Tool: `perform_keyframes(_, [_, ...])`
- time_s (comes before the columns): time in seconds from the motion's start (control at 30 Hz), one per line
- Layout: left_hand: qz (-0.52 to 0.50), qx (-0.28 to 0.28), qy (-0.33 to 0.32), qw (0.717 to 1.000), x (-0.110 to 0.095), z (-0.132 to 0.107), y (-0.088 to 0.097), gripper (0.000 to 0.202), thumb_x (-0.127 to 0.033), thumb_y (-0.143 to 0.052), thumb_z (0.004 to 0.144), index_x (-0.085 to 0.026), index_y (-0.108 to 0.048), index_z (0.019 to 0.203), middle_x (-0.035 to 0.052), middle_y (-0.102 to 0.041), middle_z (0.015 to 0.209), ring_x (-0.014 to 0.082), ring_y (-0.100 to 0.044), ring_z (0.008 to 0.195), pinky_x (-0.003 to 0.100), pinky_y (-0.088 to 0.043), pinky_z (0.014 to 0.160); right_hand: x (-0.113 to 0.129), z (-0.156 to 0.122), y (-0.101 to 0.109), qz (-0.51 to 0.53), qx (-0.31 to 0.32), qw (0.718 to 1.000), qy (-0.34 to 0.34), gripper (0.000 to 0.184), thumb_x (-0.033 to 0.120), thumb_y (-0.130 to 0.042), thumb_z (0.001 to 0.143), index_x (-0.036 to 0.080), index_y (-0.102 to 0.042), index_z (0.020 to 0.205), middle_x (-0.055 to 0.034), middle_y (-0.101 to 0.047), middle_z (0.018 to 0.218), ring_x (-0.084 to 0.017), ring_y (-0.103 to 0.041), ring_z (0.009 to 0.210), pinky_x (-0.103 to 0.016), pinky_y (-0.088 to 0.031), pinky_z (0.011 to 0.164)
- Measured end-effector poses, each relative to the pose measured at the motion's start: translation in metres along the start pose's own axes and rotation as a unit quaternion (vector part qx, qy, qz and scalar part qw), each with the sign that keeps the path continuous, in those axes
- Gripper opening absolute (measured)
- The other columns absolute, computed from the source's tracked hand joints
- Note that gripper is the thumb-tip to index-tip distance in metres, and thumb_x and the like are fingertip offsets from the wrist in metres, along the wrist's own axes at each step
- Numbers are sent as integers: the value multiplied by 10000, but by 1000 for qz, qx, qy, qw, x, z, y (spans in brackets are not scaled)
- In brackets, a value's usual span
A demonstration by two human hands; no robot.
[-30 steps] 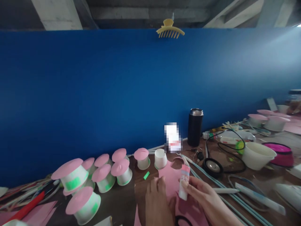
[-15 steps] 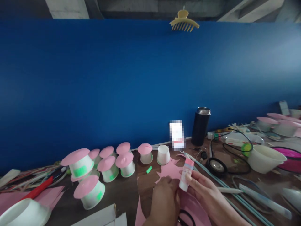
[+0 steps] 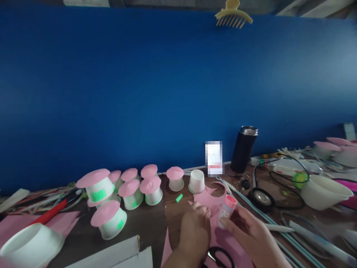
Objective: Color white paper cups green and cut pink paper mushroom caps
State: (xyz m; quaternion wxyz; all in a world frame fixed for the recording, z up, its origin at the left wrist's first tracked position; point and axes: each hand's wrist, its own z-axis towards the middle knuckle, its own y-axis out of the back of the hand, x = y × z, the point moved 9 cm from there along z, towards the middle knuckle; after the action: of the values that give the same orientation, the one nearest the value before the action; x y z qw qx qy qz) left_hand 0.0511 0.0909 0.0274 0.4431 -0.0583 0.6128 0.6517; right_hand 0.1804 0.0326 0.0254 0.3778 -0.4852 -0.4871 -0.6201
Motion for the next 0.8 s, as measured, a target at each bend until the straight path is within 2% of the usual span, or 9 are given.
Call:
perform_keyframes(0.17, [-9,-16,-21,1000,3,0,0,283,-184,-395,902,-198,-587,695,36,-604,809,164,-562,741,291,-338,660,10,-2,-9,-109,5,993,47,260,449,-602,824,206,-644,904,-25,-711,839,-200,-655,769,-247,-516,698])
perform_keyframes(0.4, [-2,9,-33,999,0,-1,-2,364,-206,-350,934,-193,-625,695,42,-600,788,156,-551,700,293,-344,646,7,-3,-6,-169,2,983,72,235,418,-577,849,220,-634,963,-19,-725,904,-195,-669,801,-234,-508,720])
perform_keyframes(0.57, [3,15,-14,1000,1,-3,-3,357,-228,-377,924,-196,-674,730,48,-594,835,151,-545,714,284,-337,629,6,-3,-3,-196,-14,978,70,246,438,-584,844,210,-624,925,-21,-724,840,-198,-672,757,-247,-519,692])
perform_keyframes(0.63, [14,29,-5,999,2,-1,-4,322,-220,-416,900,-196,-675,712,45,-590,827,148,-540,710,281,-328,624,8,-5,2,-188,-37,979,69,252,453,-593,836,212,-619,904,-18,-721,794,-198,-675,716,-255,-530,664])
perform_keyframes(0.7, [12,45,4,999,4,1,-5,301,-213,-445,882,-196,-667,680,36,-593,823,137,-537,702,273,-321,615,14,-11,14,-168,-87,978,88,249,456,-600,833,219,-613,907,-25,-726,799,-207,-686,723,-263,-541,655])
perform_keyframes(0.8, [-14,55,28,998,8,2,-5,286,-210,-464,875,-196,-668,675,22,-611,851,120,-545,715,262,-320,613,24,-25,33,-154,-169,963,143,256,437,-616,829,229,-613,979,-57,-734,905,-237,-699,850,-283,-551,735])
